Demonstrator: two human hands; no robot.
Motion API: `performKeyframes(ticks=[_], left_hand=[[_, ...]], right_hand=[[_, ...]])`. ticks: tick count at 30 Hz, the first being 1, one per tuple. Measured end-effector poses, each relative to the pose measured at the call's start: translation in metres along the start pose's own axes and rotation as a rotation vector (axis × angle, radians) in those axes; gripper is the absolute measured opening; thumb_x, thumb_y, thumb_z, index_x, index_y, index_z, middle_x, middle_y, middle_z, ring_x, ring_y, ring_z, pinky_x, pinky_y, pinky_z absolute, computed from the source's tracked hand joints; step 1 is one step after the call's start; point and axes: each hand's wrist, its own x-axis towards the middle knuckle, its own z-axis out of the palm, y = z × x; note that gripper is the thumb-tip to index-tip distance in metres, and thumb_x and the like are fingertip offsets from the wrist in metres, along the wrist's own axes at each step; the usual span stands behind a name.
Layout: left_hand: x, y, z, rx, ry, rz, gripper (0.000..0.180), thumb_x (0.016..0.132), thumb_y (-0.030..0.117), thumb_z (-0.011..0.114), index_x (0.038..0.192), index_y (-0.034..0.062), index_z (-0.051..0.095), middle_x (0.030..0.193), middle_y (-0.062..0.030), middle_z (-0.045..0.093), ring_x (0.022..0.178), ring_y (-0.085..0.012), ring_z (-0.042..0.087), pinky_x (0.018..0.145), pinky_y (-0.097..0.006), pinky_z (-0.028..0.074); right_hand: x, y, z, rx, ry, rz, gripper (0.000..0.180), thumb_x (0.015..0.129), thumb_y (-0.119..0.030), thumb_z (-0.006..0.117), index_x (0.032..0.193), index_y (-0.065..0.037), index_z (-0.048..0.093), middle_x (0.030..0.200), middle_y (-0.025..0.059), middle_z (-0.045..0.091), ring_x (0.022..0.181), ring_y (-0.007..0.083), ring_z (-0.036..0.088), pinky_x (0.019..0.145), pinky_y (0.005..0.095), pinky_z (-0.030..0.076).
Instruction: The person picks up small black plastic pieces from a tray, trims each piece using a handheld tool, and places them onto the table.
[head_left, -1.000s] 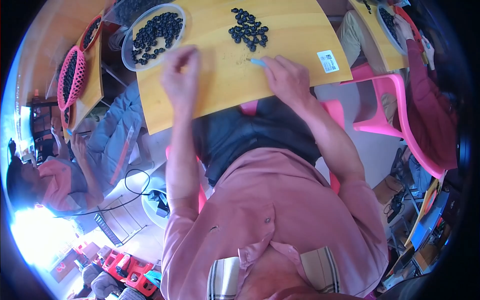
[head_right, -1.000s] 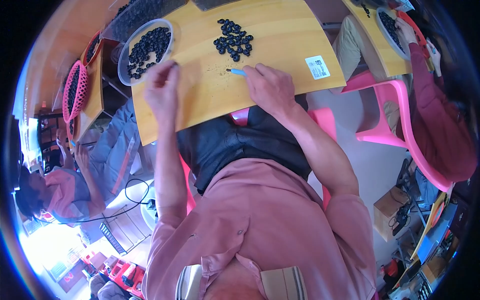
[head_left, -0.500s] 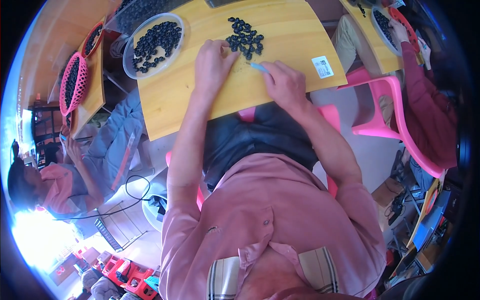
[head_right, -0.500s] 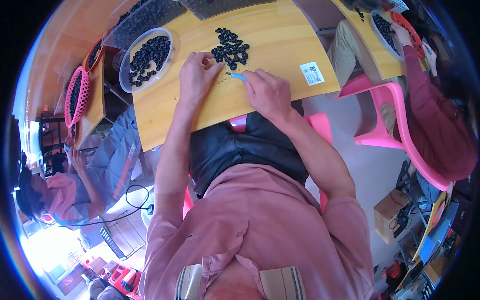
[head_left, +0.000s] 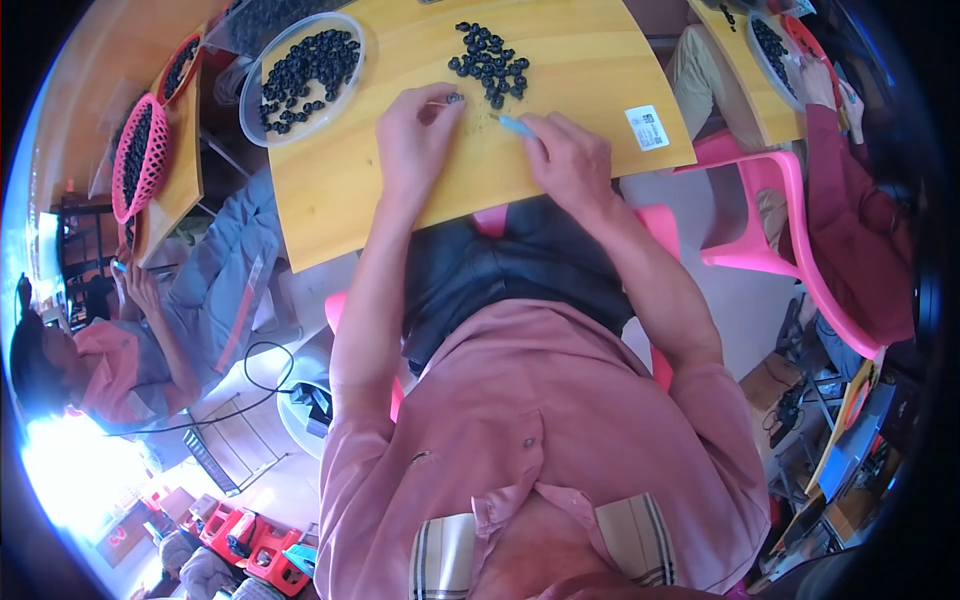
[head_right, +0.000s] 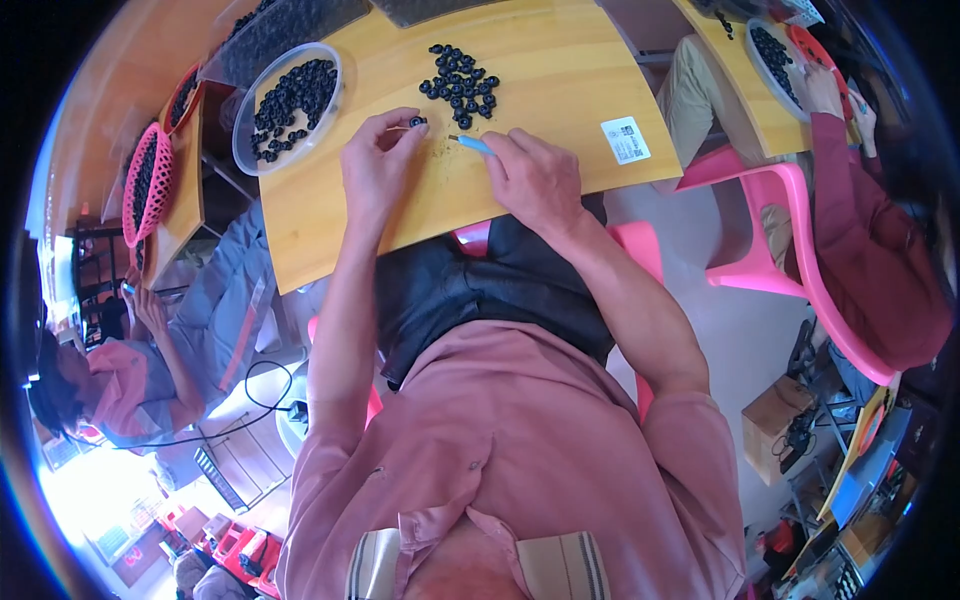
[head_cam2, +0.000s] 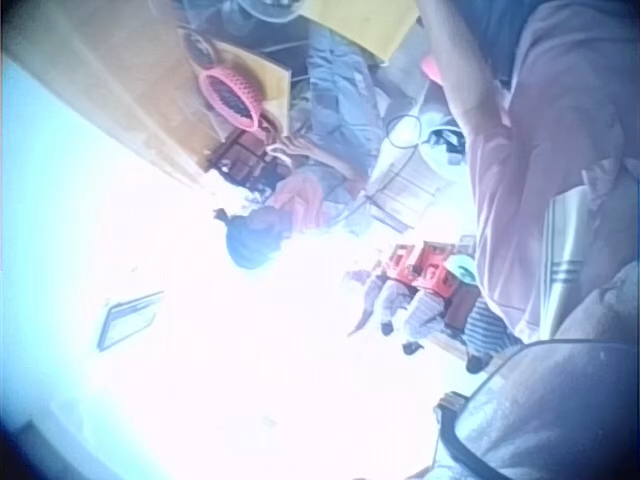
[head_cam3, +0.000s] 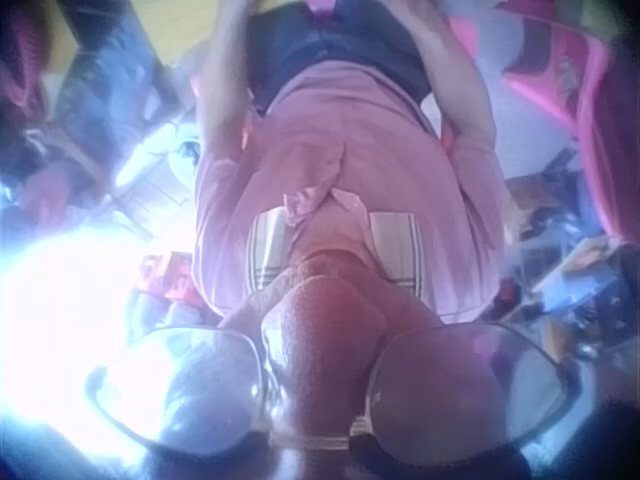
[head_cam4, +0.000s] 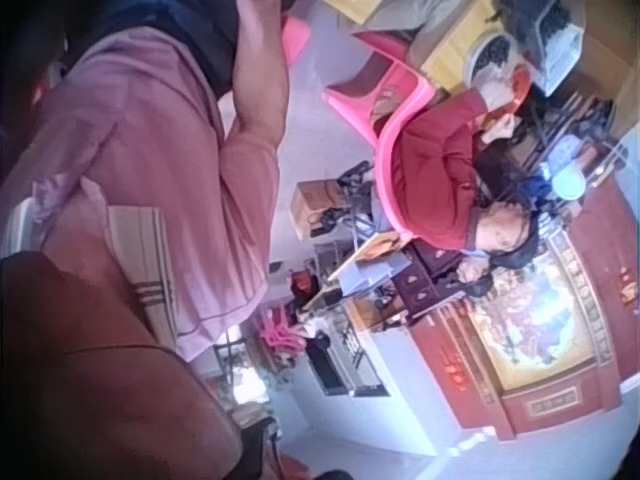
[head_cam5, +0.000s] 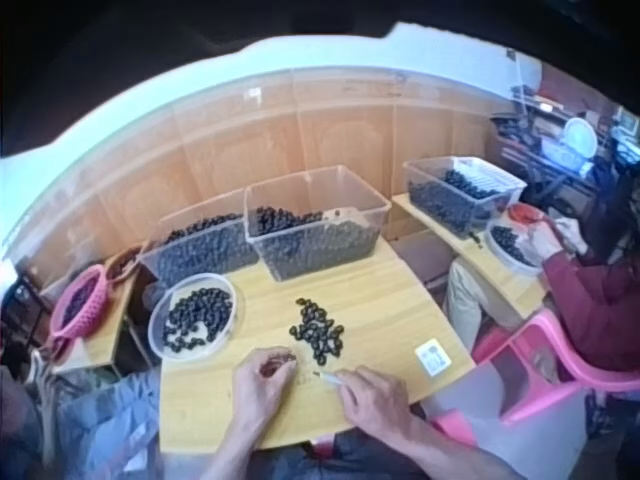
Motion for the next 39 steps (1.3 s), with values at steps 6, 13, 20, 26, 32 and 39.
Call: performKeyframes(ticks=[6,13,20,26,32,39], left_hand=[[-0.033,-0.004,-0.008,-0.106,-0.053,-0.005,0.022,0.092,0.006,0.078,0.113,0.0004,0.078,0.099,-0.009,0.069,0.086,-0.015,0.066,0.081,-0.027,0.054],[-0.043,-0.018,0.008,-0.267,-0.045,-0.1,0.025,0.094,-0.001,0.078,0.119,-0.0016,0.073,0.105,-0.0025,0.068,0.088,-0.0061,0.062,0.081,-0.021,0.052],[-0.046,-0.021,0.012,-0.342,0.008,-0.057,0.024,0.09,0.002,0.081,0.113,0.001,0.075,0.1,-0.0043,0.07,0.084,-0.0104,0.064,0.079,-0.025,0.054],[-0.046,-0.015,0.012,-0.357,-0.026,-0.068,0.026,0.09,0.0,0.081,0.115,0.0008,0.075,0.1,-0.0047,0.07,0.086,-0.0099,0.065,0.081,-0.024,0.055],[-0.047,-0.014,0.01,-0.325,-0.074,-0.056,0.035,0.092,-0.007,0.078,0.125,-0.0021,0.069,0.105,-0.004,0.068,0.089,-0.0081,0.065,0.081,-0.022,0.055],[-0.046,-0.015,0.011,-0.392,-0.06,-0.109,0.031,0.09,-0.002,0.08,0.119,0.0,0.071,0.103,-0.0046,0.07,0.089,-0.0102,0.066,0.083,-0.024,0.056]], right_hand=[[0.0,-0.002,0.001,0.006,0.014,-0.022,0.011,0.089,-0.013,0.076,0.1,-0.012,0.074,0.078,0.0068,0.066,0.069,0.0311,0.069,0.058,0.0423,0.054],[-0.003,-0.003,0.003,-0.056,-0.015,-0.096,0.016,0.087,-0.012,0.077,0.102,-0.013,0.074,0.078,0.0049,0.065,0.07,0.0273,0.069,0.058,0.0409,0.054],[-0.001,-0.01,0.002,-0.114,-0.006,-0.222,0.016,0.085,-0.01,0.077,0.101,-0.01,0.074,0.073,0.0039,0.059,0.067,0.0228,0.067,0.056,0.0378,0.053],[-0.004,-0.009,0.003,-0.102,-0.033,-0.211,0.025,0.081,-0.006,0.079,0.105,-0.011,0.075,0.076,0.0053,0.062,0.068,0.0269,0.067,0.058,0.0391,0.053],[-0.004,-0.009,0.003,-0.114,-0.05,-0.219,0.025,0.082,-0.007,0.079,0.105,-0.01,0.074,0.075,0.0052,0.061,0.067,0.0261,0.067,0.057,0.0386,0.053],[-0.002,-0.009,0.006,-0.14,-0.006,-0.269,0.012,0.086,-0.011,0.075,0.098,-0.009,0.071,0.071,0.0038,0.056,0.063,0.0211,0.065,0.053,0.0364,0.053]])
